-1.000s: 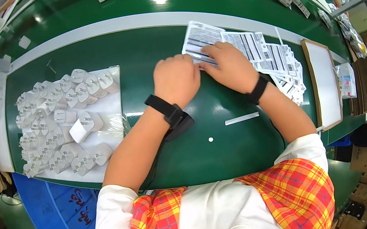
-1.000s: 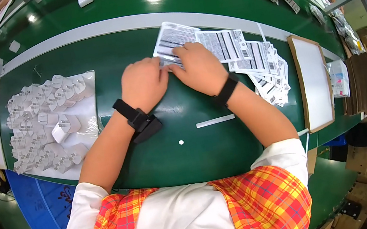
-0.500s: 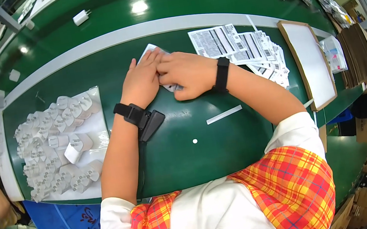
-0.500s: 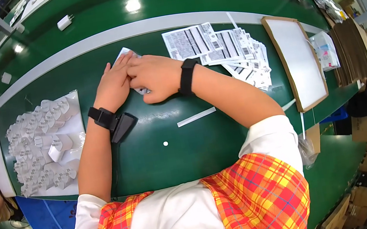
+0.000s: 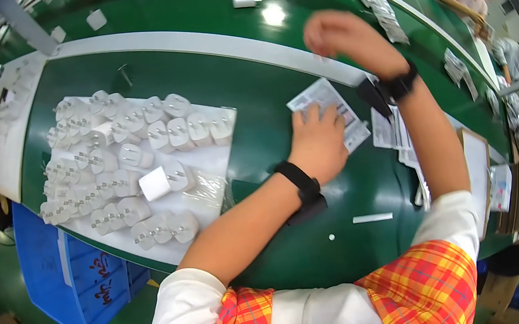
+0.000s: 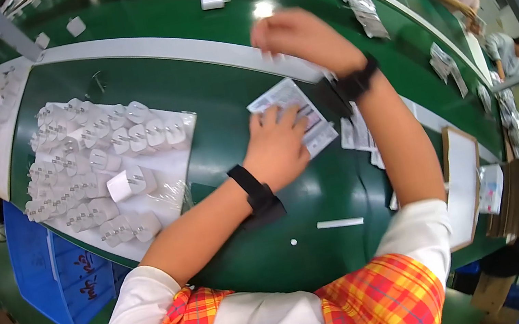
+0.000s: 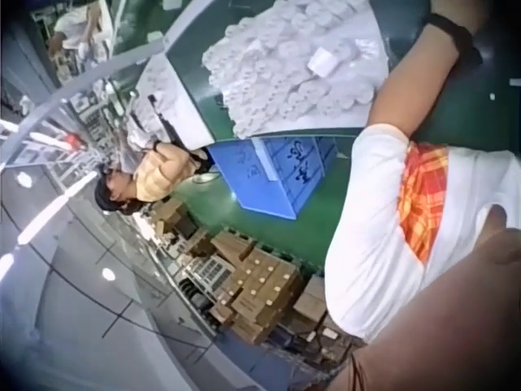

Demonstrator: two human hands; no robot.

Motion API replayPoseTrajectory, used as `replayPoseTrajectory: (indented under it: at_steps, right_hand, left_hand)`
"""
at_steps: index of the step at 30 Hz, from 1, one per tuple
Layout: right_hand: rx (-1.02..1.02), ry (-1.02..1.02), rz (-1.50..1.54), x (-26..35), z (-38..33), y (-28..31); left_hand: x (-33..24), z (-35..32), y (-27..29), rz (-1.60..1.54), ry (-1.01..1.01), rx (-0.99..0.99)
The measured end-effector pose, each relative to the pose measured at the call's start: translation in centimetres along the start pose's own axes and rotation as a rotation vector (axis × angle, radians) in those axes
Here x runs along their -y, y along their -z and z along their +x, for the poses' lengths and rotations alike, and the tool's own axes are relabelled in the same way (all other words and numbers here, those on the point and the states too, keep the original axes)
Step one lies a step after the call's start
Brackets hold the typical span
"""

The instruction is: The person packages power adapters by hand, picking up an adapter and a plastic bag, sliding the adapter into the bag, and pressing the adhesive strip to seal it before setting the finished package aside.

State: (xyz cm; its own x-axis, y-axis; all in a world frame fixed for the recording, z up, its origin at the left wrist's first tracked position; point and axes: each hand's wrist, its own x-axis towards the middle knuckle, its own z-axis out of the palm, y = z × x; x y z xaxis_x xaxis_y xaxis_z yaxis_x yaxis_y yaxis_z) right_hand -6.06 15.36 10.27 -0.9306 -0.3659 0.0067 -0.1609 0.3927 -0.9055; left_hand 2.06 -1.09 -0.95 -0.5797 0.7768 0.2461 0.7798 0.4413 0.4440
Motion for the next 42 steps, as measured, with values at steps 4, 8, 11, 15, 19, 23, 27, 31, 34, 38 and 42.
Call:
replayPoseTrajectory:
  at_steps: [4,8,11,15,19,23,27,31,34,38,42]
  right_hand:
    - [-0.680,-0.416,-0.511,-9.9,15.4,2.4]
    - [-0.780,-0.607,-0.712,-13.2,21.2,-0.1]
    - [-0.390,-0.590,-0.675,-11.2,19.4,1.7]
    - [-0.281,-0.147,-0.135,-9.3,9.7,4.1]
    - [-0.360,-0.084,0.169,-2.1,-3.2,-0.6]
    - [-0.568,-0.313,-0.040,-2.3,-10.8,-5.4]
    - [-0.385,-0.151,-0.423,-2.3,-14.0,-9.8]
    - [-0.408,-0.032,-0.648,-1.9,-14.0,-11.6]
    - [-0.355,-0.120,-0.367,-1.5,-13.4,-11.0]
    - [-0.552,-0.089,-0.456,-3.2,-13.3,-12.3]
    - [-0.628,-0.201,-0.644,-2.7,-13.1,-11.8]
  left_hand:
    - [-1.4,-0.1,-0.8,-0.061,0.024,-0.098]
    - [-1.3,-0.4,-1.7,-0.444,0.120,-0.254]
    - [-0.6,-0.4,-0.8,-0.428,0.149,-0.265]
    - [0.7,0.6,0.5,-0.171,0.071,-0.085]
    - [3.2,1.4,0.5,-0.226,0.100,-0.100]
    - [4.0,1.9,-1.2,-0.140,-0.087,-0.332]
    - [4.5,2.2,-1.2,-0.307,0.010,-0.254]
    - [4.5,2.0,-1.0,-0.436,0.089,-0.202]
    - [4.7,1.9,-0.8,-0.437,0.124,-0.203]
    - [5.2,2.1,-0.6,-0.459,0.152,-0.193]
    - [4.4,1.8,0.1,-0.383,0.153,-0.105]
